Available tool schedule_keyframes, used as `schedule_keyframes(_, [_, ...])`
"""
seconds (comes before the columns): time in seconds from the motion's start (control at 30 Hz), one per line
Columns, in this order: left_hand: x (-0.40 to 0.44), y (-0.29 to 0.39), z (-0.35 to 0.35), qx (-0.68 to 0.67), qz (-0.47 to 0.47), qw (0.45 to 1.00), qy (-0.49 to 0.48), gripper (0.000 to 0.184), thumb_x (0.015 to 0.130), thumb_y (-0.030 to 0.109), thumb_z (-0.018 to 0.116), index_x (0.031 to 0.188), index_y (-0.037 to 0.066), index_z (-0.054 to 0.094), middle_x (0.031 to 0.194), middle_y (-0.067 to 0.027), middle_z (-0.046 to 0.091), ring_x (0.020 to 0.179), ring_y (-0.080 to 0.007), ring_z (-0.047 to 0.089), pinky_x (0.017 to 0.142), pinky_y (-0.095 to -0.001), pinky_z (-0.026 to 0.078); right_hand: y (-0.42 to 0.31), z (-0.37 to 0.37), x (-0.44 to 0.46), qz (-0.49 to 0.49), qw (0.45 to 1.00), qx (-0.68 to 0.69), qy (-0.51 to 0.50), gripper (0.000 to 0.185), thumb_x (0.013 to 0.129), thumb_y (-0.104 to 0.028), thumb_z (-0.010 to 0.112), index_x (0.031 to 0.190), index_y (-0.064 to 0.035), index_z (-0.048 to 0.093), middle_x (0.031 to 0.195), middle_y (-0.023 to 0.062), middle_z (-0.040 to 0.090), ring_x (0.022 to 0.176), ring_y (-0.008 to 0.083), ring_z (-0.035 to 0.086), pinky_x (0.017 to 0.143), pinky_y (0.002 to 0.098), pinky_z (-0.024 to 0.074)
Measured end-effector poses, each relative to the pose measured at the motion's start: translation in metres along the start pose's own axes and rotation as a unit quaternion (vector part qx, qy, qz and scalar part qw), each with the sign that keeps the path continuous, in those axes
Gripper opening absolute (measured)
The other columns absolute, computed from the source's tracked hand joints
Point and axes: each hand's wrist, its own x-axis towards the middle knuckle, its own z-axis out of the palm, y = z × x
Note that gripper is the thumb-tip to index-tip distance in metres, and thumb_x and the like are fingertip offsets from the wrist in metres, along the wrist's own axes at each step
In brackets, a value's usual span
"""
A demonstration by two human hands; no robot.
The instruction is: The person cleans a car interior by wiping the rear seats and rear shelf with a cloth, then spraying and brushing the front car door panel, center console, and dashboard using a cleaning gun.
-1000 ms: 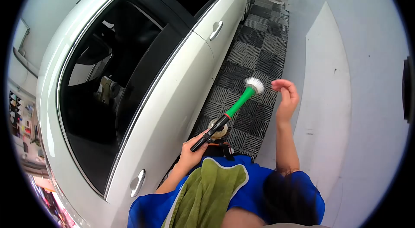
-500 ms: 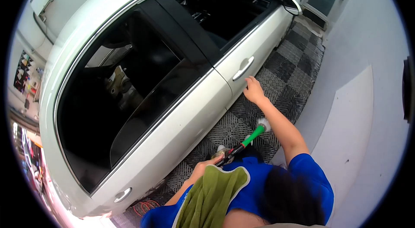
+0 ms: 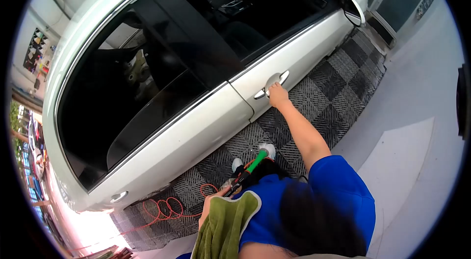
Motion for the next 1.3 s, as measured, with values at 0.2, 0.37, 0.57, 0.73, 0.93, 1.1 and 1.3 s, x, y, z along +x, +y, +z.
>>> schedule_keyframes(0.2, [0.030,-0.003,-0.008,0.071,0.055,0.993,-0.081,0.047,0.083,0.015,0.058,0.130,0.012,0.055,0.118,-0.0148,0.062,0.105,-0.0274,0.062,0.087,-0.0314,0.048,0.050,-0.001,-0.102,0.036,0.999,-0.007,0.003,0.032,0.073,0.001,0.055,0.105,-0.0009,0.061,0.122,0.0106,0.054,0.130,0.0248,0.039,0.094,0.0343,0.0480])
schedule_keyframes(0.37, [0.045,-0.003,-0.018,0.140,0.140,0.969,-0.149,0.046,0.083,0.017,0.059,0.128,0.012,0.056,0.117,-0.0152,0.062,0.104,-0.0285,0.062,0.086,-0.0324,0.049,0.115,-0.014,-0.230,0.109,0.992,-0.049,0.028,0.033,0.077,-0.001,0.050,0.108,-0.0034,0.060,0.132,0.0064,0.049,0.138,0.0218,0.030,0.104,0.0393,0.0369])
schedule_keyframes(0.57, [0.080,0.013,-0.020,0.186,0.137,0.963,-0.136,0.047,0.082,0.025,0.062,0.126,0.011,0.057,0.110,-0.0194,0.063,0.097,-0.0333,0.063,0.082,-0.0350,0.049,0.218,0.044,-0.399,0.427,0.800,0.326,0.267,0.048,0.090,-0.033,0.056,0.128,-0.0039,0.052,0.130,0.0112,0.052,0.118,0.0228,0.050,0.099,0.0339,0.0395])
schedule_keyframes(0.73, [0.125,0.045,0.004,-0.055,0.096,0.992,-0.067,0.034,0.084,0.018,0.067,0.114,0.002,0.060,0.065,0.0031,0.054,0.055,-0.0054,0.048,0.052,-0.0233,0.039,0.237,0.023,-0.470,0.387,0.456,0.594,0.538,0.062,0.093,-0.042,0.046,0.143,-0.0102,0.028,0.151,0.0080,0.026,0.139,0.0202,0.021,0.111,0.0490,0.0212])
schedule_keyframes(0.93, [0.193,0.111,0.029,0.022,0.106,0.990,-0.089,0.034,0.091,0.020,0.058,0.117,-0.001,0.058,0.057,-0.0032,0.059,0.050,-0.0104,0.056,0.051,-0.0283,0.046,0.345,0.083,-0.525,0.443,0.402,0.504,0.623,0.045,0.093,-0.031,0.045,0.131,-0.0072,0.046,0.132,0.0088,0.050,0.128,0.0214,0.039,0.107,0.0446,0.0289])
schedule_keyframes(1.1, [0.282,0.142,0.077,-0.040,0.153,0.987,0.024,0.033,0.094,0.027,0.056,0.076,-0.002,0.055,0.054,-0.0060,0.059,0.050,-0.0140,0.061,0.053,-0.0286,0.049,0.281,0.038,-0.446,0.358,0.282,0.425,0.782,0.038,0.090,-0.019,0.045,0.115,0.0079,0.056,0.114,0.0160,0.059,0.106,0.0260,0.057,0.096,0.0376,0.0437])
schedule_keyframes(1.3, [0.375,0.226,0.113,-0.299,0.107,0.948,0.022,0.029,0.094,0.028,0.056,0.076,0.007,0.049,0.052,0.0032,0.042,0.038,-0.0050,0.037,0.034,-0.0224,0.027,0.267,0.018,-0.429,0.454,0.109,0.393,0.792,0.020,0.085,-0.017,0.053,0.095,-0.0038,0.064,0.097,0.0090,0.066,0.088,0.0203,0.062,0.076,0.0341,0.0492])
